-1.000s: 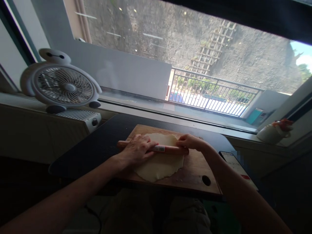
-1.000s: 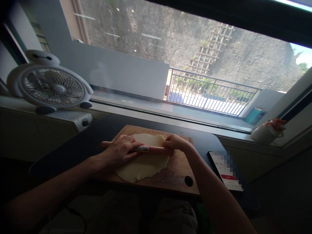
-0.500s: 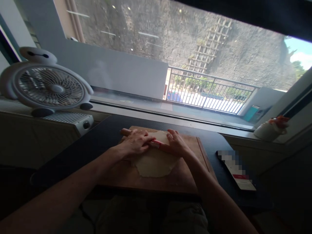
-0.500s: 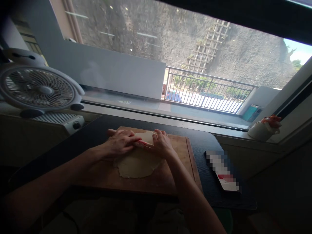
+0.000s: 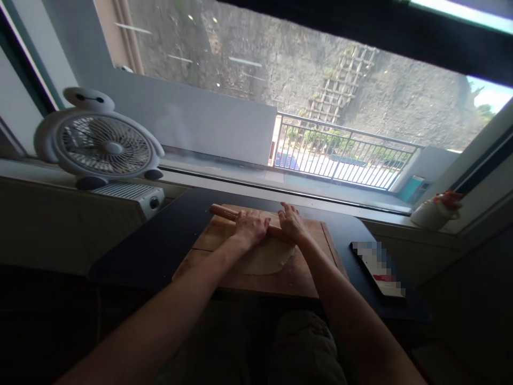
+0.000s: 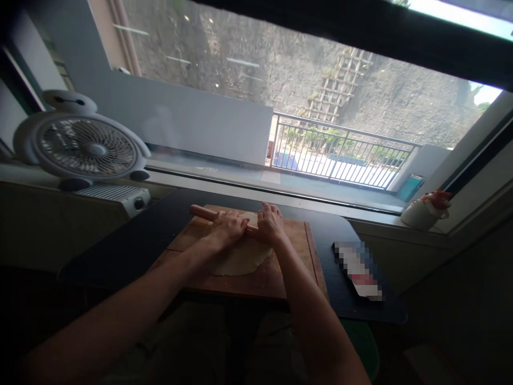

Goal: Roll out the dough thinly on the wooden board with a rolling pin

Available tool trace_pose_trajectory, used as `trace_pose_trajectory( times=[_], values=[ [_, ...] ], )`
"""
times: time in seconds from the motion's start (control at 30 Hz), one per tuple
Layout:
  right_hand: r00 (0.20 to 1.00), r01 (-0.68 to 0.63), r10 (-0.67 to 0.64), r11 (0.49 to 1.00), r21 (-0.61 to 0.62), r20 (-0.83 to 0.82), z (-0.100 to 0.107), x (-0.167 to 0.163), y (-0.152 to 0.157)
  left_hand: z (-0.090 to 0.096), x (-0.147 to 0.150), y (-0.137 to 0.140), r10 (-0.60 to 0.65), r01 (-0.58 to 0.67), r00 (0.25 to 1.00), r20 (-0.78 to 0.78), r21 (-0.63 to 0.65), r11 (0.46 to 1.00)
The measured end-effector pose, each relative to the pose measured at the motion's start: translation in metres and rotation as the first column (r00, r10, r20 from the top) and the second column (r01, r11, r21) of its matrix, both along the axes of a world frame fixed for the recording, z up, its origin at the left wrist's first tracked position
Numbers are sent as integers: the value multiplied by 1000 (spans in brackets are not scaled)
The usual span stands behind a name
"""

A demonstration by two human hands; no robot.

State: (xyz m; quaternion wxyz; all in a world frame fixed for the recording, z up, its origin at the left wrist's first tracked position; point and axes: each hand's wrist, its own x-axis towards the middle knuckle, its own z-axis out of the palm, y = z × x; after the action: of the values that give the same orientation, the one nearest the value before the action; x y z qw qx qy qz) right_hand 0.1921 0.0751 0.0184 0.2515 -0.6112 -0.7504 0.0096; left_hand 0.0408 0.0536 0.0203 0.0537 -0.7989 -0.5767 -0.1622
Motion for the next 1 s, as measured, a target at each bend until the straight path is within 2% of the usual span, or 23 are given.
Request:
trace_pose_trajectory(
  times=[0.13,0.2,0.27,0.37,0.47,0.53,0.7,0.77,0.83,1.0],
  values=[
    [996,-87,84,990,109,25,-24,-6,-48,-20,-11,-37,-131,130,991,-2,115,985],
    [996,-85,83,991,100,25,-28,-6,-56,-26,-18,-45,-168,167,986,-11,152,974],
    [1000,-19,19,1000,3,6,-24,-3,-44,-26,-18,-39,-142,142,990,-16,142,980],
    [997,76,-79,989,-124,-12,-10,1,-11,-17,-6,-13,-37,38,999,-25,65,997],
    [996,92,-94,989,-115,-9,-1,0,2,-5,2,1,4,-3,1000,-31,34,999],
    [997,82,-82,992,-91,-1,-6,-1,-10,-5,-2,-8,-22,23,999,-31,45,999],
    [995,-62,59,998,26,81,-35,4,-75,-25,-29,-67,-223,229,973,-61,122,966],
    [991,-96,94,995,19,98,-37,8,-87,-28,-32,-75,-242,252,966,-86,133,959],
    [994,-56,59,998,-30,93,-33,10,-82,-25,-26,-66,-221,229,971,-92,100,968],
    [993,104,-90,977,-186,82,-13,9,-27,-7,2,-7,-85,81,994,-63,-73,994]
  ],
)
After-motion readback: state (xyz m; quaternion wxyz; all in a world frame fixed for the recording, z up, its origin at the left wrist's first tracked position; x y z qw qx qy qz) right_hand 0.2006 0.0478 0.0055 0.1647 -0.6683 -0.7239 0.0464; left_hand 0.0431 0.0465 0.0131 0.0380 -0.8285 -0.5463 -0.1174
